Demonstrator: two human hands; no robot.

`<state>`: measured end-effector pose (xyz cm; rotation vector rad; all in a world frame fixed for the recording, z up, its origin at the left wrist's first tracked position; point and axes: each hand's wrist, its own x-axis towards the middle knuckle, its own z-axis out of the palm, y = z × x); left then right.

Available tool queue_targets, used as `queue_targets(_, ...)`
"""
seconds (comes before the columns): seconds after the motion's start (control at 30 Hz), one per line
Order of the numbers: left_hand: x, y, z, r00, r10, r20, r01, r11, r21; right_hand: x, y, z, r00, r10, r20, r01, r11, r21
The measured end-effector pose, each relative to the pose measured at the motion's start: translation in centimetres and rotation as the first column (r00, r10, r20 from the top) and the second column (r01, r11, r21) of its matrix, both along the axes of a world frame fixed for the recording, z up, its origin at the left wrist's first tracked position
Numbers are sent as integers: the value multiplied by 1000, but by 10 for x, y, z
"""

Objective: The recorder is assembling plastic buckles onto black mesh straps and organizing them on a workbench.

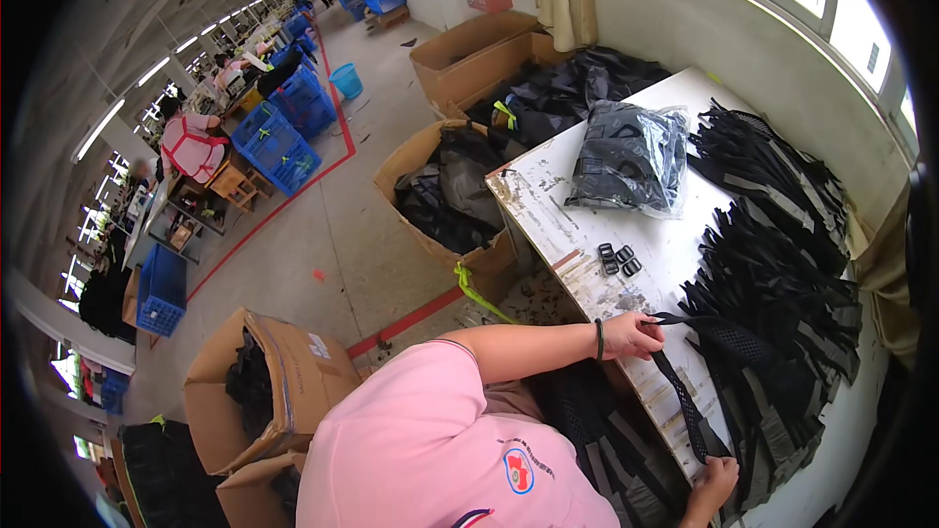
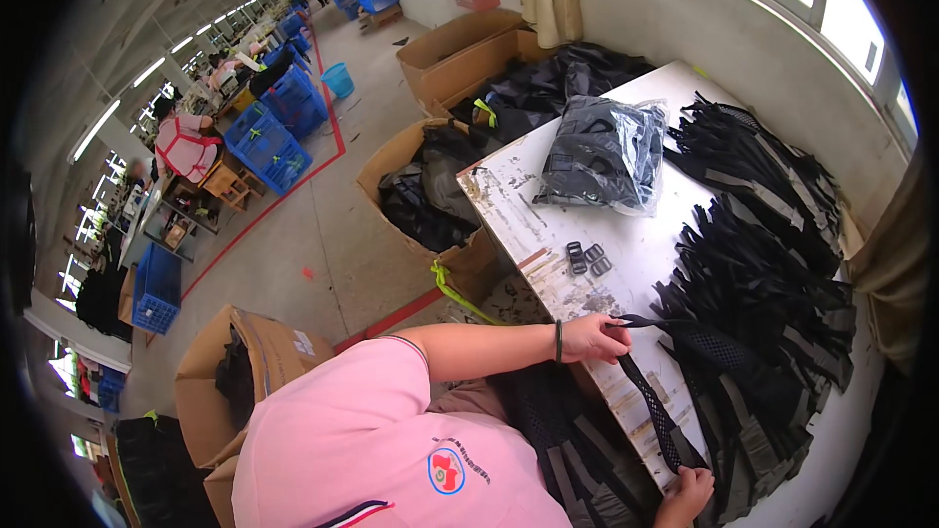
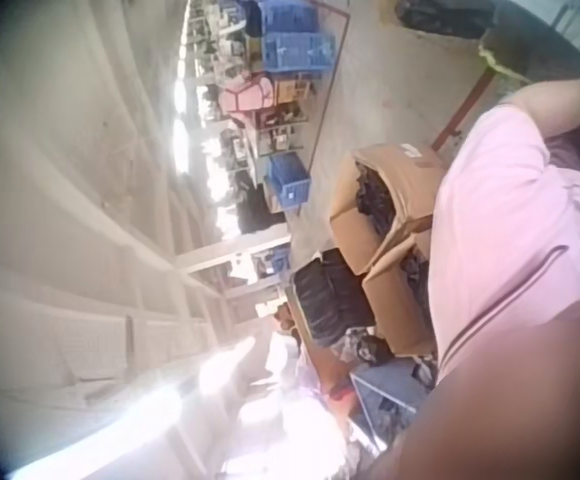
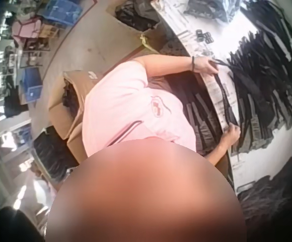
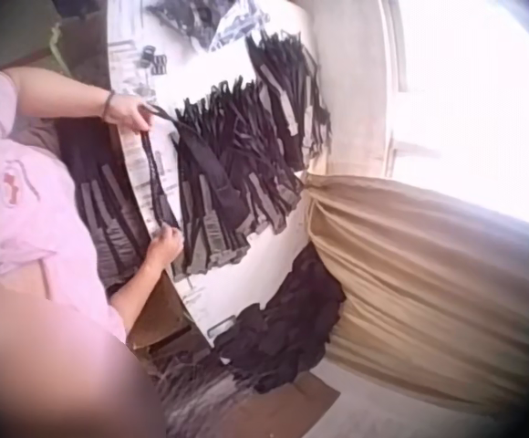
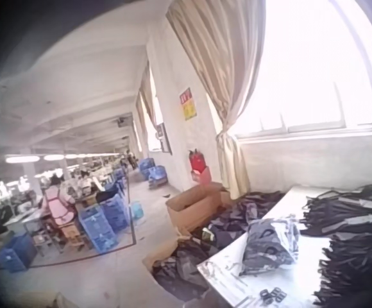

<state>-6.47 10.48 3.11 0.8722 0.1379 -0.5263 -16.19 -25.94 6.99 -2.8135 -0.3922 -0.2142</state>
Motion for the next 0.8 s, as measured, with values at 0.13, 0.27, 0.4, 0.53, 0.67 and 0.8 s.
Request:
queue_targets(0.13,-7,9,-1,996,21,88,-28,997,71,-6,5,-1,999,-25,-37,26,999,37)
queue_targets(0.27,-4,8,-5,982,83,170,-126,958,258,-12,11,-11,996,-86,-22,88,987,132)
queue_targets(0.4,-1,11,-10,990,86,115,-124,917,380,-14,16,-16,993,-111,34,104,981,166)
queue_targets(0.53,-4,6,1,982,107,158,-148,950,274,10,44,0,992,-89,89,66,970,235)
queue_targets(0.67,-9,-2,8,968,53,245,-106,972,211,39,132,20,995,93,46,-104,892,440)
queue_targets(0.8,-18,0,23,935,-46,351,-75,943,324,70,188,22,958,285,-8,-248,848,469)
